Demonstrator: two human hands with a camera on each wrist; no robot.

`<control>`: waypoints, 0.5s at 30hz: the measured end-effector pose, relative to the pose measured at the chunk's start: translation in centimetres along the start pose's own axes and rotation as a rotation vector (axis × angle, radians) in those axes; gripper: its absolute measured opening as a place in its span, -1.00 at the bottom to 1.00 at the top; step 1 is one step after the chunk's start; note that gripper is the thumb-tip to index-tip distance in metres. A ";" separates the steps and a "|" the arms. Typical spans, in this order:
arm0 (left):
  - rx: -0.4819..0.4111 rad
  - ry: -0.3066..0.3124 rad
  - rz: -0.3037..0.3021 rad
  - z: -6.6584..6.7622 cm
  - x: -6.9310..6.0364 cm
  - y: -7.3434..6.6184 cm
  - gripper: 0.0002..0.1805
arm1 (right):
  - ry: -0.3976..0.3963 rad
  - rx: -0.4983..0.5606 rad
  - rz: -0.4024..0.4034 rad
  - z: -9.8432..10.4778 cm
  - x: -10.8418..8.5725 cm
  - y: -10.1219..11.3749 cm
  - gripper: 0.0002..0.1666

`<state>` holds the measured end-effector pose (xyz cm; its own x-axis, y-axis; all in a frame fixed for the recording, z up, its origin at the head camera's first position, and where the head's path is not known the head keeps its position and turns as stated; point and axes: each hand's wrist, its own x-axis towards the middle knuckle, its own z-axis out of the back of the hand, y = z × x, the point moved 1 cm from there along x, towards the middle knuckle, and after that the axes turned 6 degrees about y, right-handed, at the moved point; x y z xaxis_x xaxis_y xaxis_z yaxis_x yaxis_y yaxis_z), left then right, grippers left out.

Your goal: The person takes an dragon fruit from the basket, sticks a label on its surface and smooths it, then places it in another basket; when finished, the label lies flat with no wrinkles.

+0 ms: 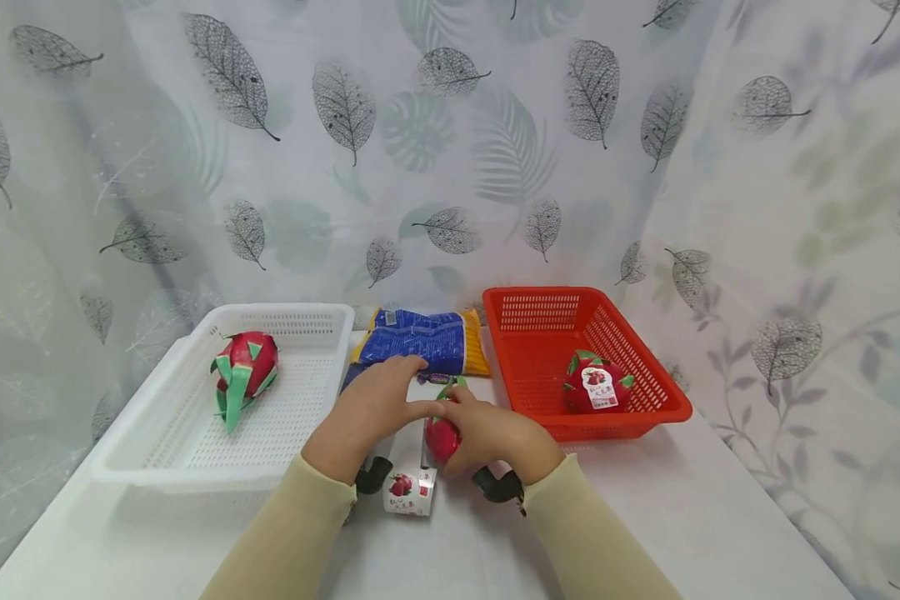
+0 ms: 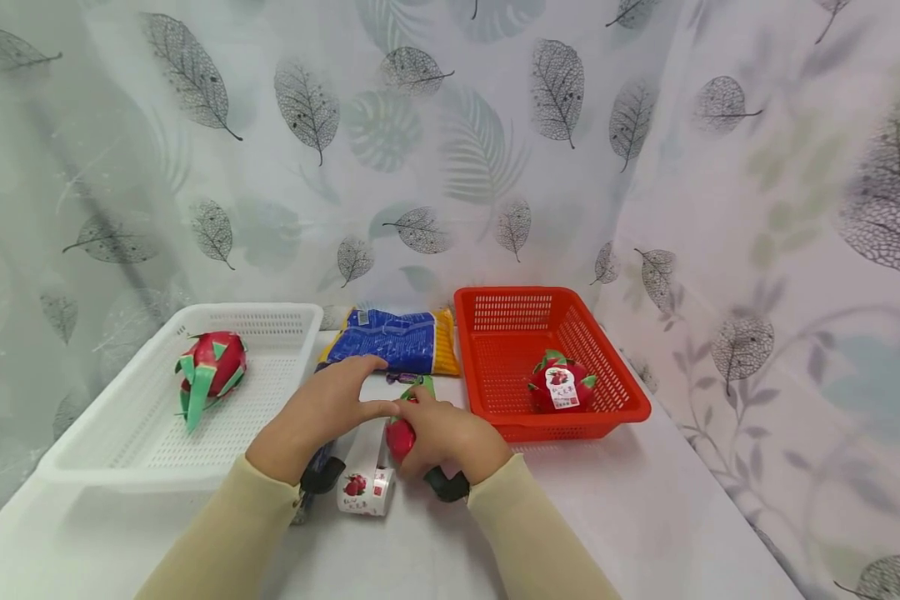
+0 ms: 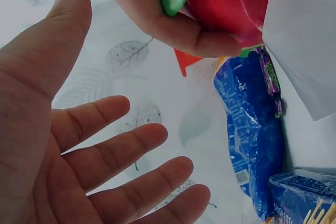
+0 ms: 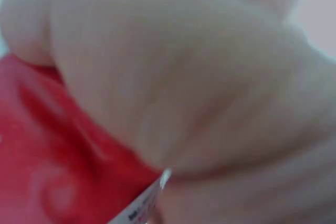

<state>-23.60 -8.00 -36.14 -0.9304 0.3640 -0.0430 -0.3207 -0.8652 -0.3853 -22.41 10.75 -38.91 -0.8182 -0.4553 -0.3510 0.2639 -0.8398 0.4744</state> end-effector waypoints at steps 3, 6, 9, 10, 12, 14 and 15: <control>-0.007 -0.001 0.004 0.0 0.0 0.1 -0.05 | -0.013 0.024 0.013 0.0 0.2 0.0 0.05; -0.015 -0.019 0.006 0.1 0.0 0.2 -0.07 | -0.032 0.044 0.015 0.1 0.1 0.0 0.06; -0.032 -0.063 -0.008 0.3 -0.1 0.1 -0.11 | -0.064 0.045 0.012 0.4 -0.2 0.1 0.11; -0.041 -0.084 -0.016 0.4 -0.1 0.1 -0.13 | -0.079 0.043 0.013 0.6 -0.4 0.2 0.13; -0.064 -0.128 -0.035 0.5 -0.2 0.0 -0.17 | -0.116 0.035 0.013 1.1 -0.7 0.3 0.15; -0.098 -0.181 -0.061 0.7 -0.3 -0.1 -0.22 | -0.152 0.040 0.013 1.6 -1.1 0.3 0.17; -0.121 -0.209 -0.073 0.8 -0.4 -0.1 -0.25 | -0.172 0.044 0.015 1.8 -1.3 0.4 0.17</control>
<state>-23.31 -8.29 -35.37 -0.9259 0.3345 0.1757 -0.3770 -0.7869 -0.4886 -22.17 11.57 -36.82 -0.8904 -0.4077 -0.2022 0.2576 -0.8177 0.5148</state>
